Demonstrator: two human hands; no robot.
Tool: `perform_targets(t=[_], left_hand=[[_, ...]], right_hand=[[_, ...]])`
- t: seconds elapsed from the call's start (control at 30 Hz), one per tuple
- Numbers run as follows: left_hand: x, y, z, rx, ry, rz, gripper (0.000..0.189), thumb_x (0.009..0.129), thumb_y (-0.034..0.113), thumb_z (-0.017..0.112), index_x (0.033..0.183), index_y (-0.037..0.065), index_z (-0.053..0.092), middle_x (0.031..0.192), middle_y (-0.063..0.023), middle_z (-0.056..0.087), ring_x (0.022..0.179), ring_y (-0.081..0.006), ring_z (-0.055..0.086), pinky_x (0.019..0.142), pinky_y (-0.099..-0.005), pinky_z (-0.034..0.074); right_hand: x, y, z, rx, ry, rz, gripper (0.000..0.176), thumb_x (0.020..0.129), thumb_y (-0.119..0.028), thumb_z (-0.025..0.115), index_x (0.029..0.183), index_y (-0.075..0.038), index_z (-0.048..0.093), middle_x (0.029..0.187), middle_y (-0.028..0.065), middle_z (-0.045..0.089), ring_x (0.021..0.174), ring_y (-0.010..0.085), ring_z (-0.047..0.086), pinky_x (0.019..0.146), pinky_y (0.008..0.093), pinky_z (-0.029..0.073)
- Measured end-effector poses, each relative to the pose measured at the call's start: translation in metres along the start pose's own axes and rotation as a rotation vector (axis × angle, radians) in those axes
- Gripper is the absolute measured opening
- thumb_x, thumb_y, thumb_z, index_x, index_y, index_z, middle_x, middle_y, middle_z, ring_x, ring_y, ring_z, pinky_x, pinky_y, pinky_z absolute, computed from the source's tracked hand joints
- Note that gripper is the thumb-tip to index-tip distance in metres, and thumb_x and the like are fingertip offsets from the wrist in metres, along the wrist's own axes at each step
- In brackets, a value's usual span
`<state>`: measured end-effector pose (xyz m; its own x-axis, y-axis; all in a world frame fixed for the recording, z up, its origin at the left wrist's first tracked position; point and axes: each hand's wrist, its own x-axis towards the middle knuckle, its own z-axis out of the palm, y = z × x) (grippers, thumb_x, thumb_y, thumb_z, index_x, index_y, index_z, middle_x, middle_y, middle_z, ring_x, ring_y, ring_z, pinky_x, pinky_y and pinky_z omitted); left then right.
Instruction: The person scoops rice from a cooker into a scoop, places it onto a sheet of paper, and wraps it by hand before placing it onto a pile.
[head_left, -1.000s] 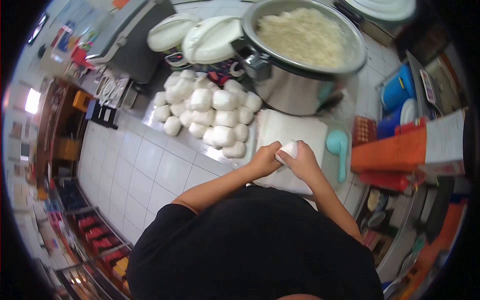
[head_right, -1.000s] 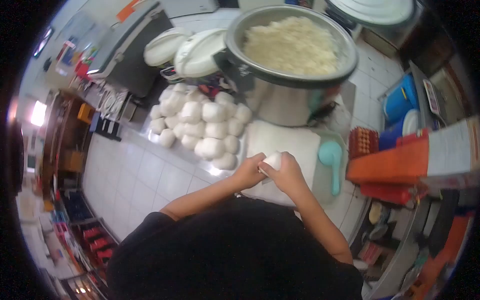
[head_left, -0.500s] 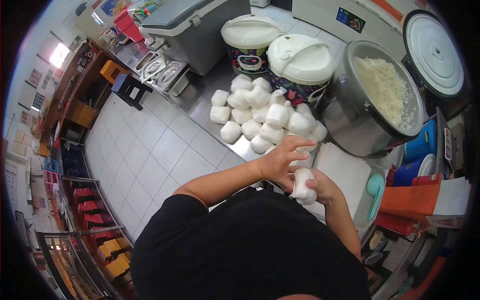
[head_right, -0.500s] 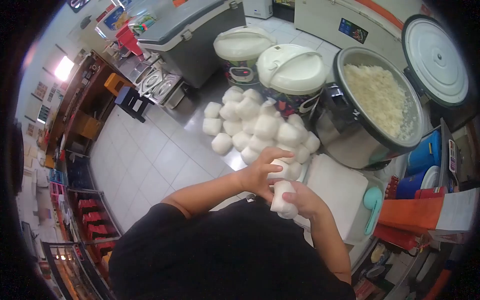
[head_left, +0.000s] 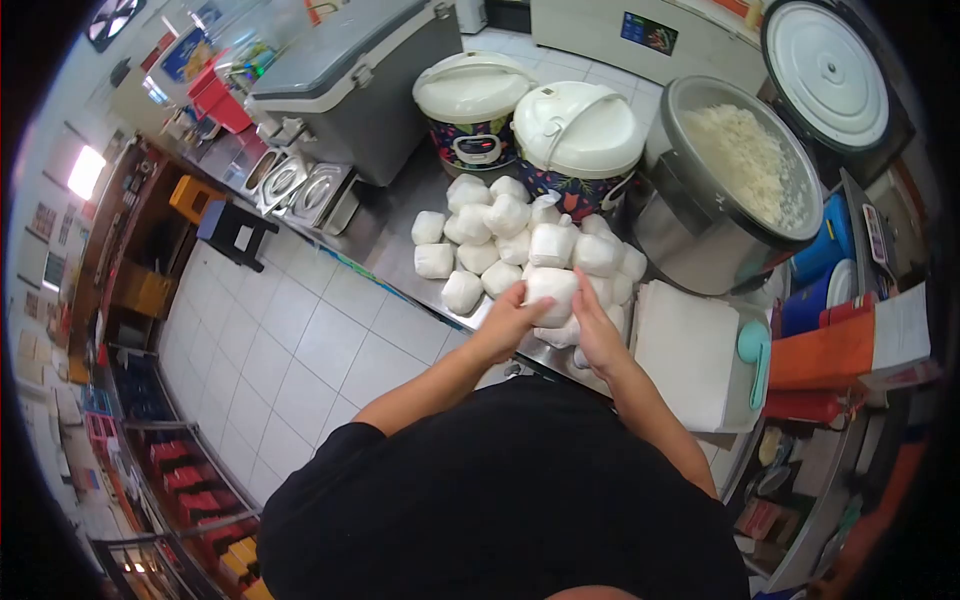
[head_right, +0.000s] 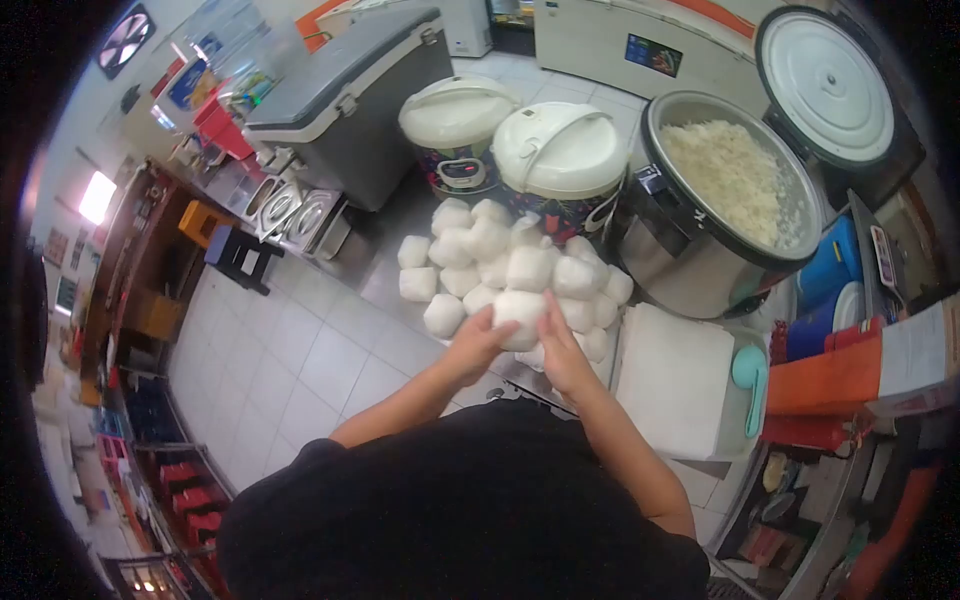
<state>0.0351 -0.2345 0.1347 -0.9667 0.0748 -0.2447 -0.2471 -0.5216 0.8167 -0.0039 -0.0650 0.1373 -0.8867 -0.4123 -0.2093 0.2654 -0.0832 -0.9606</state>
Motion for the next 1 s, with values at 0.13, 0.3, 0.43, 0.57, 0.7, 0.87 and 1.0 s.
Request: perform_targets(t=[0.13, 0.3, 0.43, 0.57, 0.7, 0.87, 1.0], left_hand=[[0.016, 0.036, -0.069, 0.166, 0.220, 0.081, 0.041, 0.093, 0.024, 0.060, 0.125, 0.001, 0.048, 0.104, -0.0056, 0.065, 0.091, -0.0152, 0.062, 0.079, -0.0295, 0.050], [0.047, 0.085, -0.155, 0.867, 0.833, 0.275, 0.050, 0.084, 0.036, 0.069, 0.113, -0.002, 0.057, 0.094, -0.0121, 0.066, 0.085, -0.0162, 0.063, 0.074, -0.0294, 0.049], [0.104, 0.050, -0.229, 1.200, 0.890, 0.272, 0.056, 0.085, 0.044, 0.065, 0.114, -0.003, 0.059, 0.099, -0.0208, 0.066, 0.096, -0.0298, 0.063, 0.083, -0.0373, 0.048], [0.117, 0.043, -0.240, 1.308, 0.973, 0.216, 0.055, 0.086, 0.046, 0.061, 0.111, -0.003, 0.062, 0.111, -0.0239, 0.062, 0.102, -0.0356, 0.059, 0.090, -0.0408, 0.044], [0.117, 0.027, -0.296, 1.095, 1.002, 0.358, 0.043, 0.090, 0.039, 0.059, 0.109, 0.001, 0.064, 0.112, -0.0198, 0.055, 0.100, -0.0295, 0.051, 0.090, -0.0374, 0.042], [0.092, 0.072, -0.124, 0.986, 0.836, 0.640, 0.045, 0.093, 0.034, 0.056, 0.124, 0.002, 0.052, 0.130, -0.0152, 0.047, 0.116, -0.0247, 0.047, 0.093, -0.0346, 0.041], [0.117, 0.100, 0.036, 1.020, 0.273, 0.660, 0.058, 0.090, 0.048, 0.050, 0.130, 0.006, 0.047, 0.145, -0.0134, 0.036, 0.128, -0.0253, 0.040, 0.097, -0.0376, 0.038]], right_hand=[[-0.024, 0.009, -0.099, -0.597, 0.167, -0.135, 0.055, 0.100, -0.035, 0.038, 0.144, -0.003, 0.030, 0.150, 0.0167, 0.028, 0.138, 0.0250, 0.026, 0.114, 0.0354, 0.017], [-0.100, 0.033, -0.278, -1.449, 1.280, 0.256, 0.074, 0.080, -0.023, 0.069, 0.143, -0.009, 0.033, 0.143, 0.0193, 0.039, 0.131, 0.0329, 0.036, 0.107, 0.0471, 0.031], [-0.126, 0.065, -0.319, -1.349, 1.114, 0.331, 0.080, 0.075, -0.017, 0.070, 0.143, -0.006, 0.031, 0.142, 0.0190, 0.037, 0.128, 0.0357, 0.038, 0.107, 0.0465, 0.027], [-0.121, 0.053, -0.325, -1.371, 1.127, 0.273, 0.071, 0.075, -0.007, 0.065, 0.139, -0.003, 0.035, 0.132, 0.0221, 0.045, 0.123, 0.0357, 0.043, 0.103, 0.0478, 0.030], [-0.119, 0.073, -0.399, -1.204, 0.811, 0.090, 0.053, 0.081, -0.004, 0.059, 0.131, 0.001, 0.042, 0.120, 0.0265, 0.052, 0.114, 0.0397, 0.049, 0.099, 0.0460, 0.035], [-0.064, -0.184, -0.362, -0.906, 0.860, -0.536, 0.034, 0.095, -0.007, 0.046, 0.126, 0.008, 0.044, 0.114, 0.0178, 0.058, 0.106, 0.0242, 0.058, 0.091, 0.0366, 0.043], [0.072, -0.290, -0.328, -1.592, 0.296, -0.658, 0.036, 0.087, -0.008, 0.053, 0.121, 0.004, 0.050, 0.107, 0.0265, 0.060, 0.096, 0.0368, 0.061, 0.080, 0.0397, 0.050]])
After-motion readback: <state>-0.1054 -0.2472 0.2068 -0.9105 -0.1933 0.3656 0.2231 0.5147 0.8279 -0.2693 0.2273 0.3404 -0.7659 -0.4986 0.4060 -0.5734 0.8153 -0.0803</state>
